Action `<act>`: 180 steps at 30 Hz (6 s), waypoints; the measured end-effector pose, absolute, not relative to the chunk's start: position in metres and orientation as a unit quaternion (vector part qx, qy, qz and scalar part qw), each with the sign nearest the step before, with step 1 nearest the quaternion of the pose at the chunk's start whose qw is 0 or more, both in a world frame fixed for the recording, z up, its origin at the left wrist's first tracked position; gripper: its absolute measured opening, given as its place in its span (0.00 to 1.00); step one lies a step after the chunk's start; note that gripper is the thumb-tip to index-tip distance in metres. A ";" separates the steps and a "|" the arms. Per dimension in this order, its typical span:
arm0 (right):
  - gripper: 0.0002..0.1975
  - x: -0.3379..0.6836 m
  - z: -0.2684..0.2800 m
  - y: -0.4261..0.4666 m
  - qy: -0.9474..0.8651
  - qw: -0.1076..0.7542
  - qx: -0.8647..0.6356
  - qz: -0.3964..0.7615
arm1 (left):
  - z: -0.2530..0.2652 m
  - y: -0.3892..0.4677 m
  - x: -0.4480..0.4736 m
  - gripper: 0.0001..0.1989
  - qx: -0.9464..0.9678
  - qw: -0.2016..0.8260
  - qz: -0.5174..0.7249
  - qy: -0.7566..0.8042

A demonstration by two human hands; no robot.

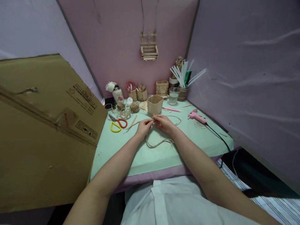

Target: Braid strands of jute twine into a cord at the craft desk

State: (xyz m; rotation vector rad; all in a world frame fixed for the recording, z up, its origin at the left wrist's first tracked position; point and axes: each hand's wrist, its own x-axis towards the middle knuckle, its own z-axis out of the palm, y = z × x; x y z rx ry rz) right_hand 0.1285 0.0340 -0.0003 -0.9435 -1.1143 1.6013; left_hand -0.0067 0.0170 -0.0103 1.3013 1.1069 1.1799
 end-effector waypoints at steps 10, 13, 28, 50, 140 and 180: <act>0.16 0.124 -0.004 0.035 -0.573 0.485 -0.448 0.487 | -0.010 0.020 -0.009 0.14 0.511 0.483 0.517 0.488; 0.15 0.123 -0.002 0.034 -0.588 0.488 -0.438 0.473 | -0.008 0.020 -0.010 0.11 0.502 0.474 0.536 0.486; 0.13 0.122 -0.006 0.035 -0.588 0.495 -0.466 0.438 | -0.005 0.018 -0.009 0.10 0.521 0.467 0.535 0.474; 0.07 0.119 -0.005 0.031 -0.677 0.522 -0.461 0.237 | -0.007 0.021 -0.011 0.07 0.528 0.413 0.567 0.478; 0.12 0.138 0.002 0.043 -0.568 0.570 -0.417 0.422 | -0.003 0.016 -0.012 0.16 0.497 0.532 0.490 0.479; 0.08 0.151 -0.018 0.054 -0.573 0.481 -0.644 0.158 | 0.001 0.008 -0.005 0.08 0.710 0.281 0.392 0.513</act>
